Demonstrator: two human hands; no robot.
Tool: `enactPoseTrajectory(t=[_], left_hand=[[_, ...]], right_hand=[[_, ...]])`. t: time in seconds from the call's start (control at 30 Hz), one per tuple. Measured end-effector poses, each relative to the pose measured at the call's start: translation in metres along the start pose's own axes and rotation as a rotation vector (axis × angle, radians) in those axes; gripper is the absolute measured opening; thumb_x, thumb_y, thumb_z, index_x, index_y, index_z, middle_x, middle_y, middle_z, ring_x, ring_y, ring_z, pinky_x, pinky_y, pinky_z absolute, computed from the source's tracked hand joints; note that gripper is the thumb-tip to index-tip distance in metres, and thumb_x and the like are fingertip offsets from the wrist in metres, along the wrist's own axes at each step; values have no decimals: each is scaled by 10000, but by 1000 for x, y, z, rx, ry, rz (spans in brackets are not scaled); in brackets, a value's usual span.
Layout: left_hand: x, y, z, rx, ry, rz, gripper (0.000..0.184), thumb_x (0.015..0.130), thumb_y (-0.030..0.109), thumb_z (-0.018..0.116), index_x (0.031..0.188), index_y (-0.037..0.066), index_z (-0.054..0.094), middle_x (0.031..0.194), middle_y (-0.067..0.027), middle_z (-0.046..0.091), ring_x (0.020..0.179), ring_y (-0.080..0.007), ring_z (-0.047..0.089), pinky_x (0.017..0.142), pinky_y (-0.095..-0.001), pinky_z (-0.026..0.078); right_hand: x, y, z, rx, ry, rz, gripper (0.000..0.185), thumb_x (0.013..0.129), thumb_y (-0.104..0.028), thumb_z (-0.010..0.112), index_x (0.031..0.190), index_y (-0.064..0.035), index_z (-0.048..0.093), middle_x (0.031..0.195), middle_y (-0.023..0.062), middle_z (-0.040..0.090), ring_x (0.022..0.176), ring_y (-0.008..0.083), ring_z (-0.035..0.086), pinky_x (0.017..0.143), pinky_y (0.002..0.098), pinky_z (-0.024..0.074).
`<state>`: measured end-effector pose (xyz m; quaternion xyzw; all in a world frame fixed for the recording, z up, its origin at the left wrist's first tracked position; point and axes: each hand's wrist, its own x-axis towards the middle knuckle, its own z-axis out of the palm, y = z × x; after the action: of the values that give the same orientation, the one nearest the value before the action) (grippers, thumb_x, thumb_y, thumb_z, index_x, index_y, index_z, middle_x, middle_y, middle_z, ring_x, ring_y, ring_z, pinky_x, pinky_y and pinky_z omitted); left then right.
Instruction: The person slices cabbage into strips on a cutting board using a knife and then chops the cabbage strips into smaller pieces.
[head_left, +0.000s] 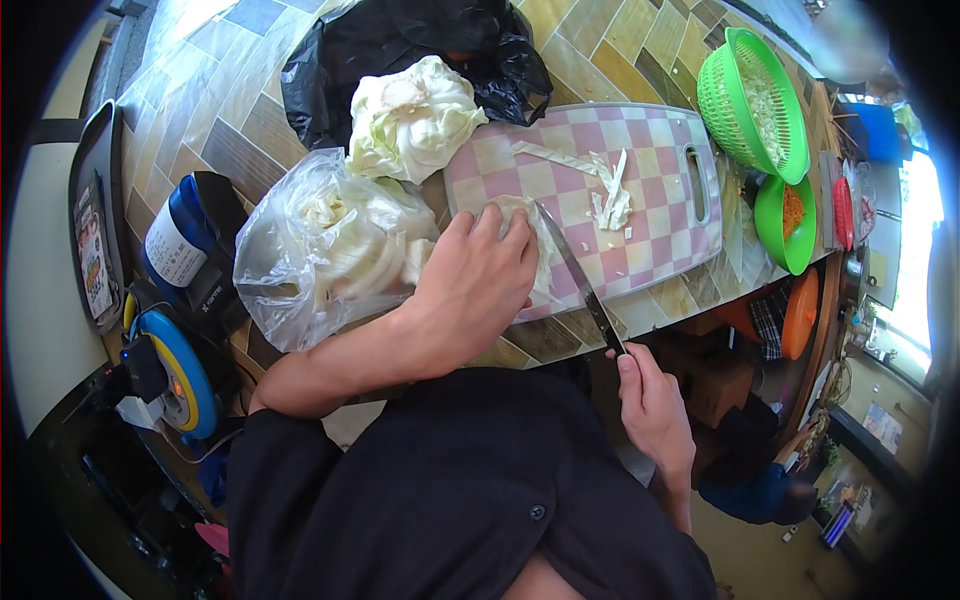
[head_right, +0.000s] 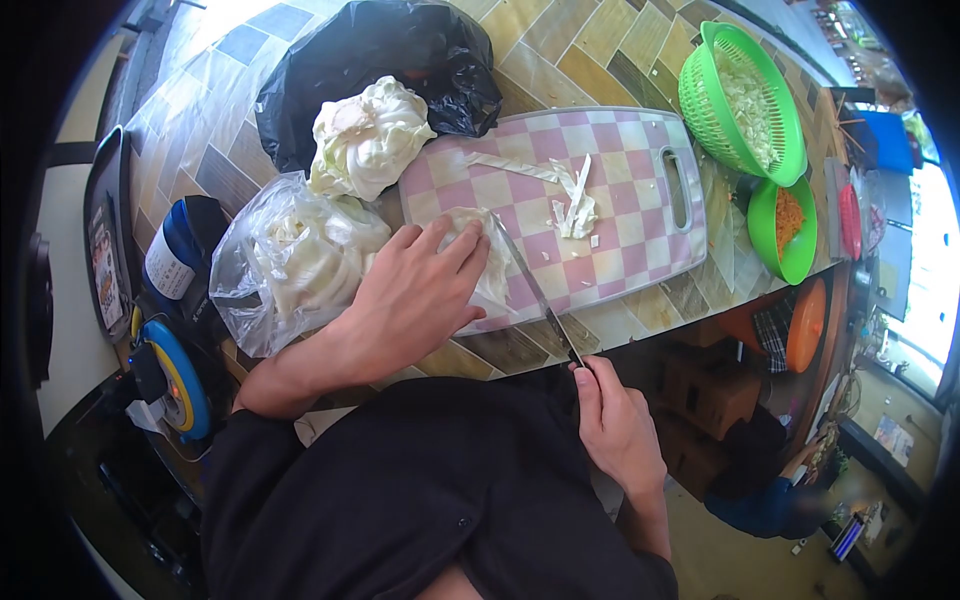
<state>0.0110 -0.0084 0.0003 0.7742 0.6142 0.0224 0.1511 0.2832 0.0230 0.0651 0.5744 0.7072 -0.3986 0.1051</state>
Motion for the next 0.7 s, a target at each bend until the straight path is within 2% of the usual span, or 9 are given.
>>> enactPoseTrajectory(t=[0.3,0.4,0.5,0.7], left_hand=[[2,0,3,50,-14,5,703,871,393,807,1361,-79,631,1446,-181,617,1260,-311,593,991,-402,500],[2,0,2,47,-19,2,704,870,391,807,1363,-79,629,1446,-183,619,1259,-311,594,989,-401,500],[2,0,3,44,-20,2,700,869,390,807,1361,-77,630,1446,-182,618,1257,-310,595,988,-399,499],[1,0,5,50,22,4,692,869,392,808,1352,-72,634,1445,-181,619,1251,-311,596,995,-401,494]], right_hand=[[2,-9,-5,-22,-35,48,285,1137,-262,506,1223,-39,660,733,246,627,690,458,660,638,492,476],[1,-3,-2,2,-4,-37,296,1153,-217,465,1221,-1,656,586,66,499,512,139,488,543,355,398],[2,-11,-5,-31,-42,38,283,1138,-258,501,1220,-34,652,718,240,626,691,461,661,640,498,479],[4,-3,4,-106,-59,-58,235,1135,-238,492,1257,-54,572,722,272,637,730,520,641,644,584,466]])
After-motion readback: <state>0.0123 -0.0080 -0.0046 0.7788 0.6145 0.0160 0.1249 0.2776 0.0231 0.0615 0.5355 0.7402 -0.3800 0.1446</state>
